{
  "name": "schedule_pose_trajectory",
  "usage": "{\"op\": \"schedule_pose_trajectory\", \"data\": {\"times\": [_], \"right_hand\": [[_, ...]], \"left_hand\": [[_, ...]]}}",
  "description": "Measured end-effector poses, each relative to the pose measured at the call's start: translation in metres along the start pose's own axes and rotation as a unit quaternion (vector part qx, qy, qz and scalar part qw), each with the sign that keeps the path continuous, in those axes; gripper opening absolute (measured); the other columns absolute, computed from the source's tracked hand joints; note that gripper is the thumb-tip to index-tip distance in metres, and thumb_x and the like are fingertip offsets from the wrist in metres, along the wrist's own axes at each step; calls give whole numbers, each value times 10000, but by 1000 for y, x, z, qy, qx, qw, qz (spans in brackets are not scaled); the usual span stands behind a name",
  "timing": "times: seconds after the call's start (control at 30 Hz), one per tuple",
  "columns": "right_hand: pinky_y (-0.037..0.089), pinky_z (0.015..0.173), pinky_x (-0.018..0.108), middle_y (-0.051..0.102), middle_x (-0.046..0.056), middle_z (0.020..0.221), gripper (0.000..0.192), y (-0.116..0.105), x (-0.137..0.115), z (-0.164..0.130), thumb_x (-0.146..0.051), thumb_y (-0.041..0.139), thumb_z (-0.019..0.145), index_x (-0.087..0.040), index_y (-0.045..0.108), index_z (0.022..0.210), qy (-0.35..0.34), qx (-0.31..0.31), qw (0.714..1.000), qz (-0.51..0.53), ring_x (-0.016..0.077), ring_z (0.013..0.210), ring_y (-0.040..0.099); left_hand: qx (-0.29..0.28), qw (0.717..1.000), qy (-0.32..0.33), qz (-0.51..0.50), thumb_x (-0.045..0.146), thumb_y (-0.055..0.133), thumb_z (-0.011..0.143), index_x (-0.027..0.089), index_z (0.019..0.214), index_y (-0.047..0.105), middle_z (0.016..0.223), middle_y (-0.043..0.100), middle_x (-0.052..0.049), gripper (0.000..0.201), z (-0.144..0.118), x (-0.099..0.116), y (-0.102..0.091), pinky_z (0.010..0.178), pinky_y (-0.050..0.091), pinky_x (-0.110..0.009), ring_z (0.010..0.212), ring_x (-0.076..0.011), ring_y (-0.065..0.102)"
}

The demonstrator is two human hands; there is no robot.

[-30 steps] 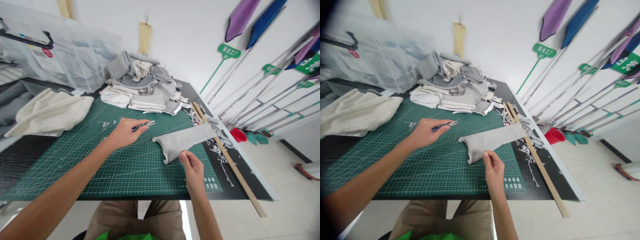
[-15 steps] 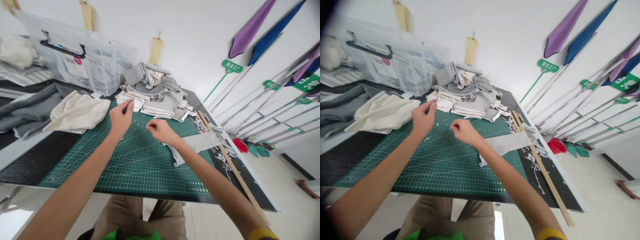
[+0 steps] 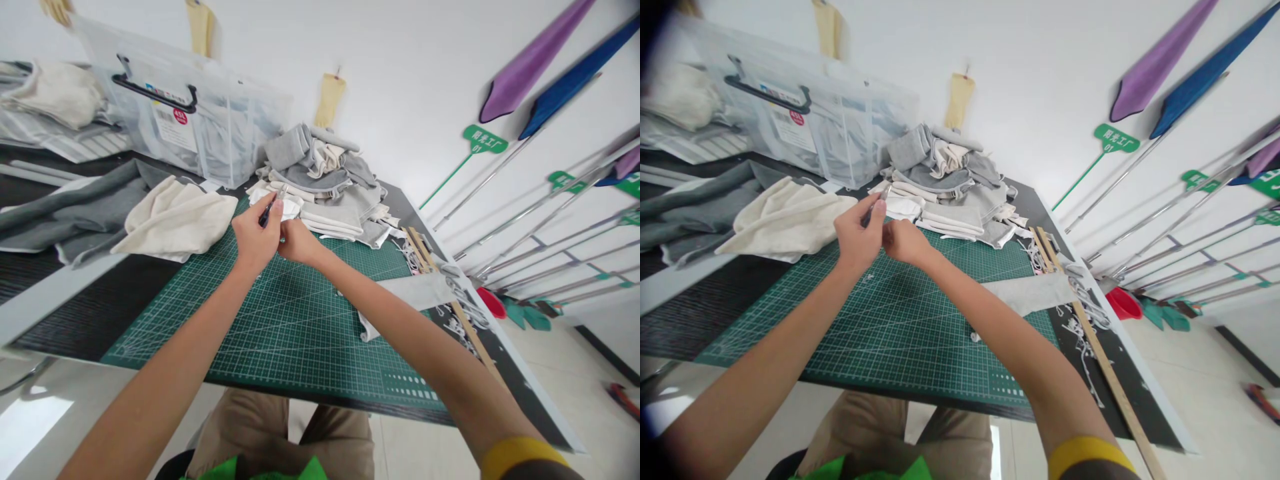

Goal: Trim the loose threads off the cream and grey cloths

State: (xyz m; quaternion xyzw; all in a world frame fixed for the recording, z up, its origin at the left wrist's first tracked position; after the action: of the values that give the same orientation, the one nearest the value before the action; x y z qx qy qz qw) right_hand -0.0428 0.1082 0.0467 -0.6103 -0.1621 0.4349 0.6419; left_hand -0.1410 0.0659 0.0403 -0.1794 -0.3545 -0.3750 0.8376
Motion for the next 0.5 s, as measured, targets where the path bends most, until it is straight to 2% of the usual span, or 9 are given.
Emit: {"op": "schedule_pose_trajectory", "data": {"times": [0.13, 0.27, 0.33, 0.43, 0.5], "right_hand": [[497, 759, 278, 764, 74, 820, 312, -19, 7, -18, -56, 470, 883, -114, 735, 1038, -7, -4, 999, 34, 175, 797, 702], [520, 919, 318, 732, 80, 1166, 533, -42, 16, -54, 75, 461, 780, -158, 681, 1206, -27, 4, 998, 64, 182, 1080, 678], [548, 885, 321, 734, 79, 1168, 439, -54, 22, -81, 13, 537, 797, -168, 707, 1159, 2, 28, 997, 73, 199, 1070, 685], [570, 779, 314, 786, 55, 927, 187, -68, 32, -131, -153, 625, 853, -183, 766, 972, 72, 53, 993, 73, 188, 829, 725], [564, 728, 313, 785, 50, 876, 142, -72, 41, -167, -203, 654, 852, -188, 770, 932, 122, 70, 988, 61, 177, 724, 709]], "left_hand": [[-8, 1000, 9, 1, 439, 539, 942, 135, 1156, 714, 1061, 757, -100, 411, -1, 2, 1, 845, 535, -307, 932, -213, 708], [-13, 1000, 15, 5, 433, 547, 937, 135, 1138, 723, 1018, 765, -104, 400, -3, 5, 2, 810, 534, -314, 875, -215, 710], [-18, 1000, 19, 9, 426, 548, 937, 142, 1129, 728, 1007, 768, -99, 387, -4, 7, 3, 804, 533, -313, 866, -215, 711], [-25, 999, 24, 14, 422, 555, 931, 154, 1123, 734, 995, 771, -88, 375, -6, 9, 5, 802, 528, -307, 856, -212, 709], [-31, 999, 27, 18, 426, 557, 928, 157, 1128, 734, 969, 774, -80, 379, -8, 11, 6, 789, 524, -301, 831, -206, 705]]}}
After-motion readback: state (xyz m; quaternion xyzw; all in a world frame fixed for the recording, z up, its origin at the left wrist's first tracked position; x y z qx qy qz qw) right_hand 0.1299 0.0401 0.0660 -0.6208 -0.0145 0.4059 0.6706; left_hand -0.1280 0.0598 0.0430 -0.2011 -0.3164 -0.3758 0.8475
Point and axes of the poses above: each hand's wrist, its own z-axis towards the middle knuckle, its own y-axis out of the palm, x = y × z, the point moved 3 cm from there along z, towards the middle knuckle
